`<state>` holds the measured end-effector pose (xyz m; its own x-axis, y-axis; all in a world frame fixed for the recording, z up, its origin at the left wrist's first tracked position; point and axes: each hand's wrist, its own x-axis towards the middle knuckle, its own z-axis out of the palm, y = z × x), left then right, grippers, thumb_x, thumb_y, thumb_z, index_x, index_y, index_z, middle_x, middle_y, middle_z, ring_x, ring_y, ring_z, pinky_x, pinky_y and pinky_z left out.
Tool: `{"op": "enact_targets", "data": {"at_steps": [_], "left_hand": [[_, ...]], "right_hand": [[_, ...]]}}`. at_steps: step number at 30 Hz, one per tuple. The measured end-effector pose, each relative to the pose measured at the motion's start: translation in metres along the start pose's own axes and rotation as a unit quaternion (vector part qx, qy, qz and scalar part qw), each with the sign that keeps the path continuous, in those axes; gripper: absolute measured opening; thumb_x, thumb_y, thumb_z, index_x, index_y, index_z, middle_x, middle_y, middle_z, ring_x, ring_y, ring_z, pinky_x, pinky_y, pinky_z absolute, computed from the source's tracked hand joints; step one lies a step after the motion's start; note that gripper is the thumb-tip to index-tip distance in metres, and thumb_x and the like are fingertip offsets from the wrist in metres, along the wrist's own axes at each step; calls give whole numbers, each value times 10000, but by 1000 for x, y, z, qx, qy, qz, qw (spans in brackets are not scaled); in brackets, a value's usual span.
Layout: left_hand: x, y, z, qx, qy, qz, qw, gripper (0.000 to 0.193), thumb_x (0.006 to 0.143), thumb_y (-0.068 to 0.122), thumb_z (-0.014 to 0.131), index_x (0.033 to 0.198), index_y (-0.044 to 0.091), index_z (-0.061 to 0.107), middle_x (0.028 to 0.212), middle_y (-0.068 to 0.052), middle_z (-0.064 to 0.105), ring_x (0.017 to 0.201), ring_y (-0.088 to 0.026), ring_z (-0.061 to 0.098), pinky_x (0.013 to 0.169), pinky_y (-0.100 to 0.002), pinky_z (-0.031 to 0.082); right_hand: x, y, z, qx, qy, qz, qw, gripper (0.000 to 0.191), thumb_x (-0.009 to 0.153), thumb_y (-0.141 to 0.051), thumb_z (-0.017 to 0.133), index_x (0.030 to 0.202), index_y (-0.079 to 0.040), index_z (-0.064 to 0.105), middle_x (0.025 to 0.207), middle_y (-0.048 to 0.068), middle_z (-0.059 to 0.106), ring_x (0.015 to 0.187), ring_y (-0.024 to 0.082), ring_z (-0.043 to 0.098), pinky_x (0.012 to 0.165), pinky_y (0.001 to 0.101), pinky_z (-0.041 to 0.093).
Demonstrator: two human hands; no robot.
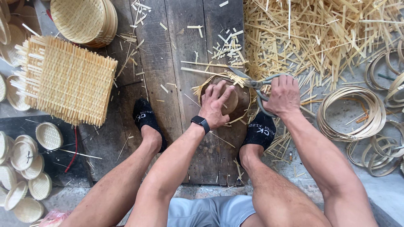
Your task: The person sits on the floor assembling round bamboo baskets. He places a woven bamboo mat over a round wooden form, folds the protruding strip ends down around the rim, fits a thin bamboo hoop over the edge, presses the rim into place, trims excess strips with scissors, and sets finished baskets onto a stack beside him.
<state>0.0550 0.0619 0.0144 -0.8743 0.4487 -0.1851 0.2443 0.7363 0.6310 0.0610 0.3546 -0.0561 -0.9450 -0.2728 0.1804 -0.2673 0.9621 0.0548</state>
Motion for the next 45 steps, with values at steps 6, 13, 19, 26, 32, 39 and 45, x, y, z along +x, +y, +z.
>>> {"op": "enact_targets", "data": {"at_steps": [6,13,19,26,32,39,45], "left_hand": [[2,-8,-13,50,-82,31,995,1055,518,60,811,1476,291,434,1597,-53,330,1481,-382,272,1161,-567,319],[14,-15,-27,91,-169,90,977,1110,503,89,844,1491,329,401,1602,-54,296,1482,-397,235,1176,-594,280],[-4,11,7,-19,93,-141,985,1221,517,393,992,1513,267,297,1505,-227,249,1388,-484,241,1083,-671,272],[-9,11,14,14,28,-61,998,1103,514,250,895,1508,332,424,1536,-147,336,1394,-420,326,1100,-596,354],[-3,9,-5,45,-36,-42,997,1052,477,168,875,1438,341,484,1537,-112,327,1401,-418,299,1076,-593,336],[3,-4,-10,99,-119,42,987,1048,516,143,841,1465,386,470,1572,-67,330,1436,-387,310,1135,-587,340],[-6,20,17,4,48,-124,991,1194,511,330,953,1519,307,314,1521,-212,242,1391,-482,252,1093,-644,285]], "right_hand": [[1,21,-7,47,-187,2,981,294,945,-341,672,976,-49,648,849,108,599,745,186,575,670,340,491],[9,-5,-3,35,-101,-7,994,338,792,-370,671,836,-36,640,802,122,629,727,232,618,653,366,539],[13,10,-18,65,-207,12,976,349,898,-371,668,944,-26,643,882,140,626,780,238,599,715,377,510],[13,-9,-12,28,-146,0,989,274,772,-288,702,866,-38,641,804,118,621,729,231,582,692,367,502],[6,11,-7,55,-198,2,979,283,890,-310,685,891,-28,656,817,133,635,725,226,585,653,362,512],[10,-11,-6,10,-142,-8,990,404,871,-414,676,822,-13,681,761,118,643,662,209,611,601,353,538],[4,8,-11,67,-246,17,967,300,920,-350,654,917,-53,694,866,118,636,794,226,628,703,375,536]]}}
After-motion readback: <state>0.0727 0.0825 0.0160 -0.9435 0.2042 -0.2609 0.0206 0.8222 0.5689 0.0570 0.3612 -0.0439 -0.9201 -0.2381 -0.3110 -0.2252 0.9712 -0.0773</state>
